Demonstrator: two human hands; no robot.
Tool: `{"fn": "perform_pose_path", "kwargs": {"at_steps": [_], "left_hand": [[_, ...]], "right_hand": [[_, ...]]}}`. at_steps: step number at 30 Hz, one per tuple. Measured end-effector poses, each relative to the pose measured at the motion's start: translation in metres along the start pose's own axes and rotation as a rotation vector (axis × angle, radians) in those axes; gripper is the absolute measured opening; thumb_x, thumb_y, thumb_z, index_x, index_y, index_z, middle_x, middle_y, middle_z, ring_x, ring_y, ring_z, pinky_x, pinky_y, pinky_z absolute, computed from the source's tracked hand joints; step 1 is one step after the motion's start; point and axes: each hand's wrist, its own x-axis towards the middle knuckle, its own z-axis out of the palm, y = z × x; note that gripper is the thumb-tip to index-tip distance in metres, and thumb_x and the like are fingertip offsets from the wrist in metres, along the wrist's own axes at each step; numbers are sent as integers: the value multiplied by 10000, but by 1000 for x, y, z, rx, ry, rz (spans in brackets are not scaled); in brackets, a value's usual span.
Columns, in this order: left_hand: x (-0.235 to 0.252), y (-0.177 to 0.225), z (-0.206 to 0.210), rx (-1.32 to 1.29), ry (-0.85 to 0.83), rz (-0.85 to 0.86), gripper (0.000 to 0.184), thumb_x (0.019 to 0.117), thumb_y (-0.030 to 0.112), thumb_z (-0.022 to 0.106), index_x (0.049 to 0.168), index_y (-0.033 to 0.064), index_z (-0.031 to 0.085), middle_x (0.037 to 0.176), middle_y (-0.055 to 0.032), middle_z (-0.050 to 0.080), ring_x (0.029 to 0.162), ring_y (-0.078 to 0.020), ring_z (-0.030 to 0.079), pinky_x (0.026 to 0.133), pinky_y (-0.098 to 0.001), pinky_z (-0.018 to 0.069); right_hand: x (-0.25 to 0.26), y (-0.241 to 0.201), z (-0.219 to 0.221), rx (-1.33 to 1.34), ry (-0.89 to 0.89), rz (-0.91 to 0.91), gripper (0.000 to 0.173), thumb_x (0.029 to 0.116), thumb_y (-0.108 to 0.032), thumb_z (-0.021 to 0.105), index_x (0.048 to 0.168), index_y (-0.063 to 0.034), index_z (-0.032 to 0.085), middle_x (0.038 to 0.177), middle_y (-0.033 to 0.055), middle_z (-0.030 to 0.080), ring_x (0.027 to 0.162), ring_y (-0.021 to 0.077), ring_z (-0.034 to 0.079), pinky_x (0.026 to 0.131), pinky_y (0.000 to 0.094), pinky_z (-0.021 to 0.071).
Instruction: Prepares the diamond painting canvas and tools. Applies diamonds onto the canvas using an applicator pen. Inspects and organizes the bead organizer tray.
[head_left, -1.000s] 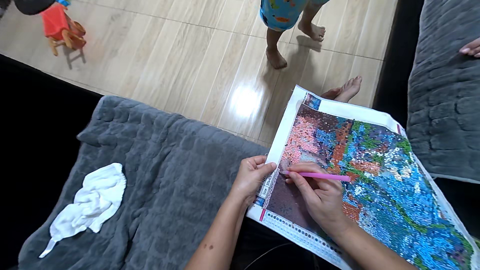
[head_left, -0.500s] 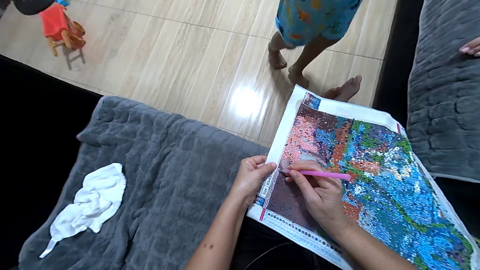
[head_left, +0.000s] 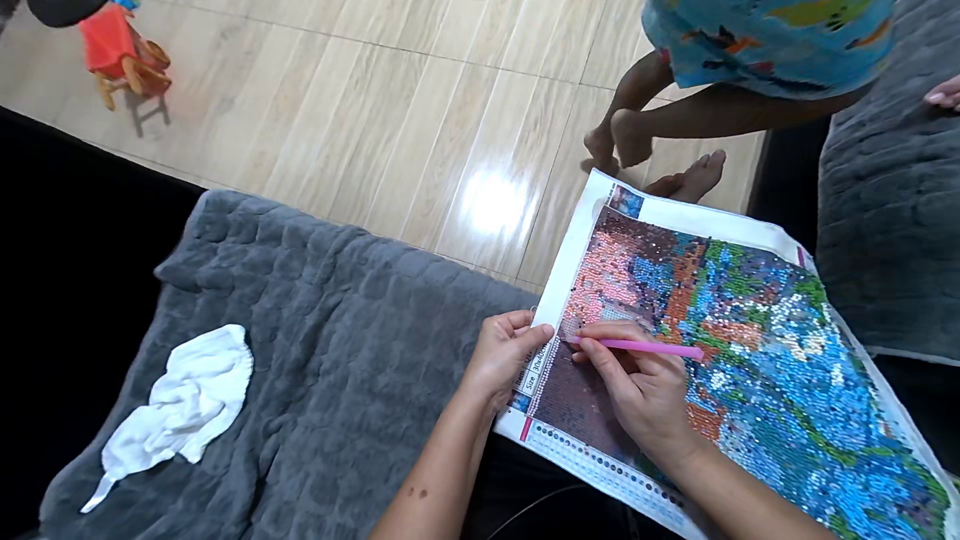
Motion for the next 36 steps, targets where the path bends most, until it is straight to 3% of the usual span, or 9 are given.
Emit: {"fn": "perform_pose_path", "kwargs": {"at_steps": [19,26,30,36], "left_hand": [[2,-1,0,4,-1,0,108,1007,22,589,979,10,693,737,-65,709,570,-75,652,536,-217,559],[6,-1,0,-10,-1,-4,100,1009,16,588,996,-6,685,763,-70,713,612,-88,662,587,-232,571],[3,0,0,6,-4,34,107,948,-65,606,1016,-26,679,815,-57,745,704,-100,714,683,-258,609],[-2,-1,3,50,29,64,155,875,-122,639,981,-13,669,782,-51,754,664,-102,723,642,-256,614]], "right_hand": [[-4,1,-1,16,-11,-12,134,1000,-142,622,1026,-36,700,997,-3,701,849,-2,684,769,157,596],[-5,2,-1,24,-3,10,155,1012,-196,621,1007,-66,704,982,-7,710,804,23,695,723,187,613],[0,-2,-3,81,30,30,194,1007,-166,621,980,-3,722,959,37,733,809,22,694,743,185,605],[1,-7,-5,149,70,-1,192,1025,-194,610,996,-25,697,987,32,720,838,-4,686,745,157,595]]}}
